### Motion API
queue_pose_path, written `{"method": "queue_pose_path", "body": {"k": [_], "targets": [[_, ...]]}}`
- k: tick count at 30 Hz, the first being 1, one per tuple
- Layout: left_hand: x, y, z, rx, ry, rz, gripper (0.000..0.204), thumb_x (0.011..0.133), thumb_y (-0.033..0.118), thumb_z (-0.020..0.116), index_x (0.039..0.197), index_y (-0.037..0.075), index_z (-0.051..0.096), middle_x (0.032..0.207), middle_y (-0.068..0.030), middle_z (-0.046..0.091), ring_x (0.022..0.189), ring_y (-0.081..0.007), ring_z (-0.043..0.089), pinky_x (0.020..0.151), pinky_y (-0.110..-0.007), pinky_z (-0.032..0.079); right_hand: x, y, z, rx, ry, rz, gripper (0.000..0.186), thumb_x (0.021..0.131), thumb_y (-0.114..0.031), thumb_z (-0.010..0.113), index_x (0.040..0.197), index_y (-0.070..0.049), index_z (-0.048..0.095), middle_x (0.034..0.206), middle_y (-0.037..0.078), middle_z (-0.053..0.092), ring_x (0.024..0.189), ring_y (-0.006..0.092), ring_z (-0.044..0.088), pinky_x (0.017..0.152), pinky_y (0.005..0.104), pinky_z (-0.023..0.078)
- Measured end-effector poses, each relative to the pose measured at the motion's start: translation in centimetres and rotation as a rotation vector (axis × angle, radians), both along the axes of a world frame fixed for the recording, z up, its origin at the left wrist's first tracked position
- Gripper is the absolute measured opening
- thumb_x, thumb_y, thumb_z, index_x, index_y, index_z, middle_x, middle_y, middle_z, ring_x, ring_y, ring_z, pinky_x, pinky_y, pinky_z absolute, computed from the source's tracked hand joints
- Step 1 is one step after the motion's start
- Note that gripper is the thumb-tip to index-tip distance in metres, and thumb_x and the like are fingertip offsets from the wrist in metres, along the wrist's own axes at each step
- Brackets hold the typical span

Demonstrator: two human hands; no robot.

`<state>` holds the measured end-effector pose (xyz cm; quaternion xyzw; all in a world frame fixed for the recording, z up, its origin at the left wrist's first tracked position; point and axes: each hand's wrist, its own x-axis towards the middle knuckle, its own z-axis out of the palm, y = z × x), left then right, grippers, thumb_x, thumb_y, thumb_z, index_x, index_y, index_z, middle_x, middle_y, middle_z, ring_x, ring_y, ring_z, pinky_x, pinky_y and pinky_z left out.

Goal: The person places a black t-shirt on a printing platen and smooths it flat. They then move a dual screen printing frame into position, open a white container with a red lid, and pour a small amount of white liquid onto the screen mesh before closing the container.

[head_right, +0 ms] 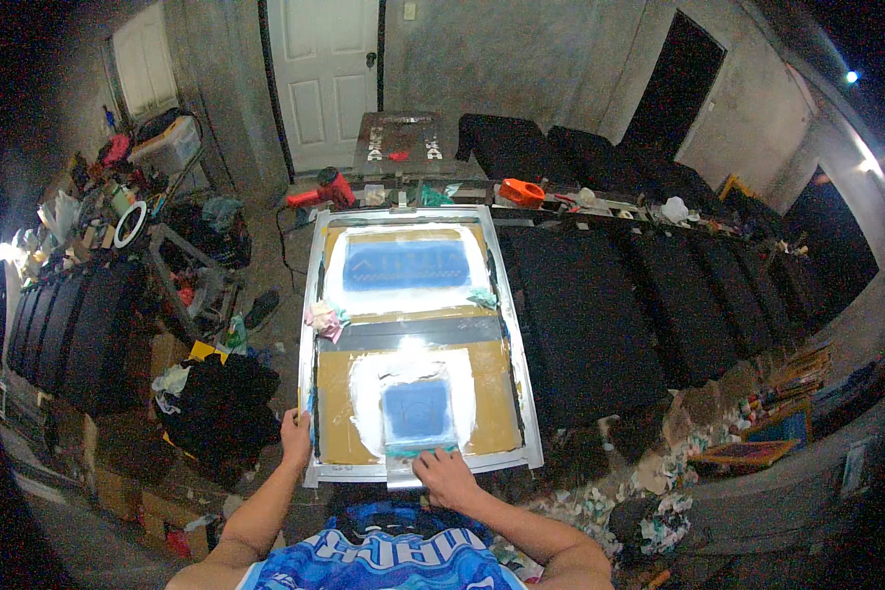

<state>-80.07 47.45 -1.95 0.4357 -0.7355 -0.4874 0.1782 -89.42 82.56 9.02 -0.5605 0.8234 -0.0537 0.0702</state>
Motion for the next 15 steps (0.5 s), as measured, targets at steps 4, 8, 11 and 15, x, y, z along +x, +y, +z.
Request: {"method": "queue_pose_path", "body": {"k": [4,8,11,15], "targets": [[1.0,0.4,0.4,0.011,-0.021,-0.043,0.035,0.098,0.025,0.063,0.12,-0.003,0.061,0.101,-0.0201,0.071,0.092,-0.0289,0.069,0.084,-0.04,0.052,-1.3,2.6,0.3,-0.283,-0.319,-0.03,0.055,0.068,-0.021,0.081,0.117,-0.008,0.061,0.11,0.014,0.063,0.099,0.0357,0.061,0.085,0.0497,0.05],[2.7,1.6,0.2,-0.073,-0.113,-0.032,0.042,0.098,0.035,0.063,0.11,-0.006,0.065,0.098,-0.0248,0.071,0.093,-0.0339,0.07,0.083,-0.042,0.052,-7.3,9.1,-1.2,-0.525,-0.245,-0.558,0.051,0.082,-0.028,0.076,0.124,-0.002,0.061,0.112,0.02,0.063,0.103,0.0391,0.061,0.098,0.0496,0.046],[3.5,2.5,-0.4,-0.075,-0.214,-0.005,0.05,0.097,0.043,0.063,0.096,-0.007,0.068,0.09,-0.0263,0.07,0.087,-0.0364,0.07,0.08,-0.044,0.051,-10.5,13.9,-6.1,-0.563,0.154,-1.066,0.052,0.088,-0.036,0.069,0.118,0.005,0.062,0.114,0.027,0.064,0.105,0.0442,0.059,0.098,0.0495,0.045],[3.3,3.6,-2.0,0.012,-0.105,0.041,0.057,0.096,0.047,0.063,0.083,-0.008,0.067,0.079,-0.0256,0.068,0.076,-0.0362,0.067,0.073,-0.047,0.048,-13.7,19.1,-13.5,-0.469,-0.672,-1.221,0.058,0.1,-0.046,0.05,0.117,0.008,0.064,0.117,0.031,0.065,0.114,0.0457,0.06,0.099,0.0503,0.045]]}}
